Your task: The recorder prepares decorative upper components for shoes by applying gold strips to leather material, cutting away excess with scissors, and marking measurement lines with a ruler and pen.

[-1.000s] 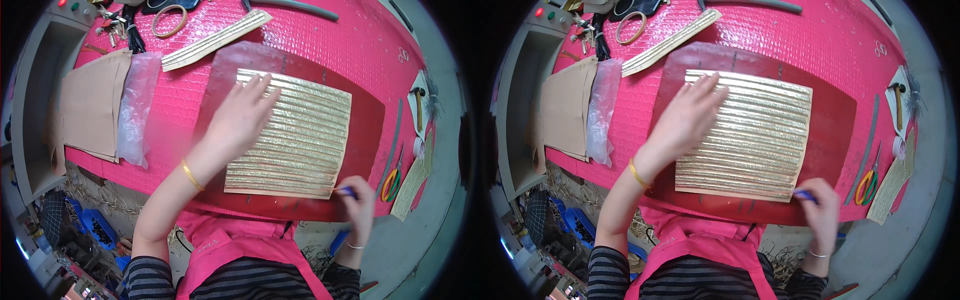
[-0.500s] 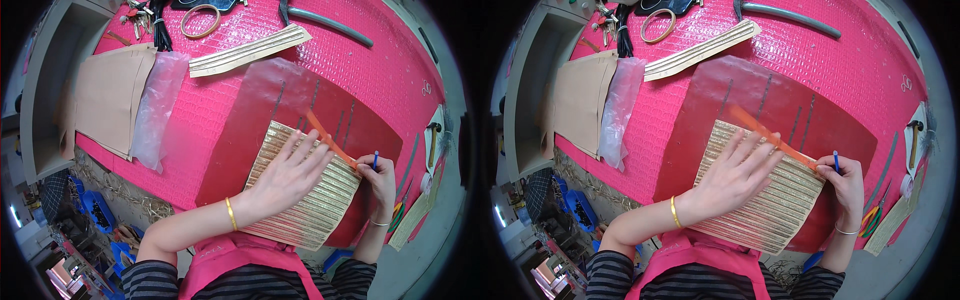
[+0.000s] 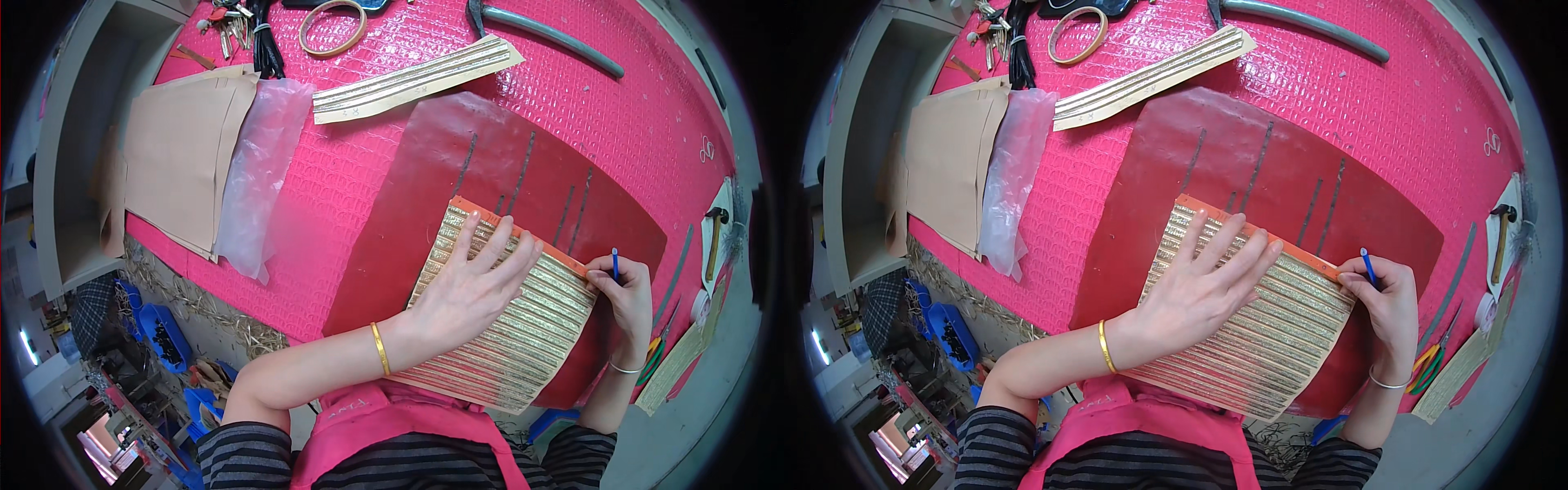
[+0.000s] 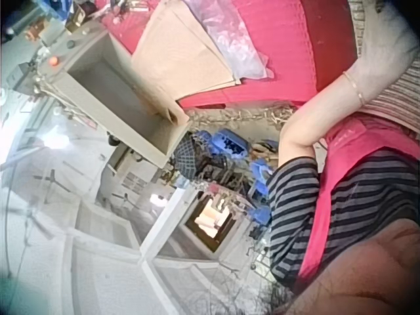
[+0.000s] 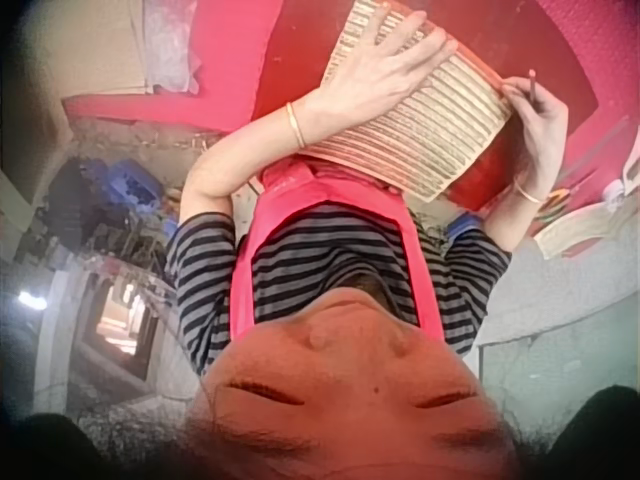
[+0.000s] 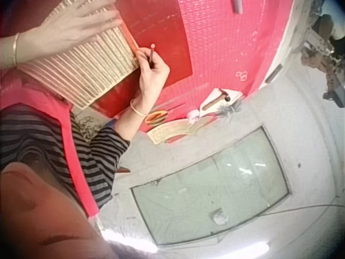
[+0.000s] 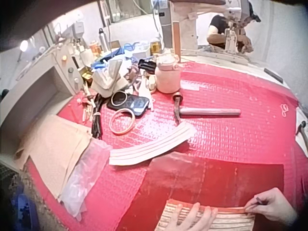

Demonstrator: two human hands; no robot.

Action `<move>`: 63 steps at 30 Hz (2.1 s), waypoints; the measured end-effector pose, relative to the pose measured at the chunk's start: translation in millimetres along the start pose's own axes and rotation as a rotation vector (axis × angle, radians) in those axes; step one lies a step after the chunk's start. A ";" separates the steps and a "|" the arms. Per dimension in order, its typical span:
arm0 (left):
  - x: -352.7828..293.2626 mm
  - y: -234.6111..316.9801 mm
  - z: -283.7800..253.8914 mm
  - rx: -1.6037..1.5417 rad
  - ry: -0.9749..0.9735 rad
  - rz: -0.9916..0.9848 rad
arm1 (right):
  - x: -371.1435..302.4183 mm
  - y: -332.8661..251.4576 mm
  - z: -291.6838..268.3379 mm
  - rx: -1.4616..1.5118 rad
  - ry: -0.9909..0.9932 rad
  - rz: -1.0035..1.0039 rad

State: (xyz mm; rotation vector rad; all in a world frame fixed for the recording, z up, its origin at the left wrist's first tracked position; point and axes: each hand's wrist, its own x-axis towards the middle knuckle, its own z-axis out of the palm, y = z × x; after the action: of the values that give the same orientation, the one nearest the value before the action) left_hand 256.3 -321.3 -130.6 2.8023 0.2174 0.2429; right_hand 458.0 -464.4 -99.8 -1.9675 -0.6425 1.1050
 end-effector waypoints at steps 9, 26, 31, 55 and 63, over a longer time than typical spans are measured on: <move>-0.6 2.9 -3.0 0.023 -0.030 0.025 | 0.4 0.5 -2.9 0.006 -0.032 0.009; 9.8 10.3 -5.9 0.076 -0.083 -0.020 | -18.1 -4.9 22.1 0.098 0.268 -0.508; 9.5 10.7 -5.2 0.072 -0.078 0.011 | -6.5 12.7 32.9 -0.048 0.307 -0.497; 15.4 18.8 -6.2 0.058 -0.067 -0.047 | -2.3 3.9 38.5 -0.335 0.316 -0.608; 14.5 17.5 -3.3 0.069 -0.042 -0.003 | -3.2 3.1 38.6 -0.317 0.331 -0.586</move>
State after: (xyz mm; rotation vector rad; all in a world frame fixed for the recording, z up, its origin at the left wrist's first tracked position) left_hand 271.9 -334.2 -119.7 2.8718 0.2248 0.1782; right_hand 423.1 -453.8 -113.4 -1.9630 -1.1626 0.3270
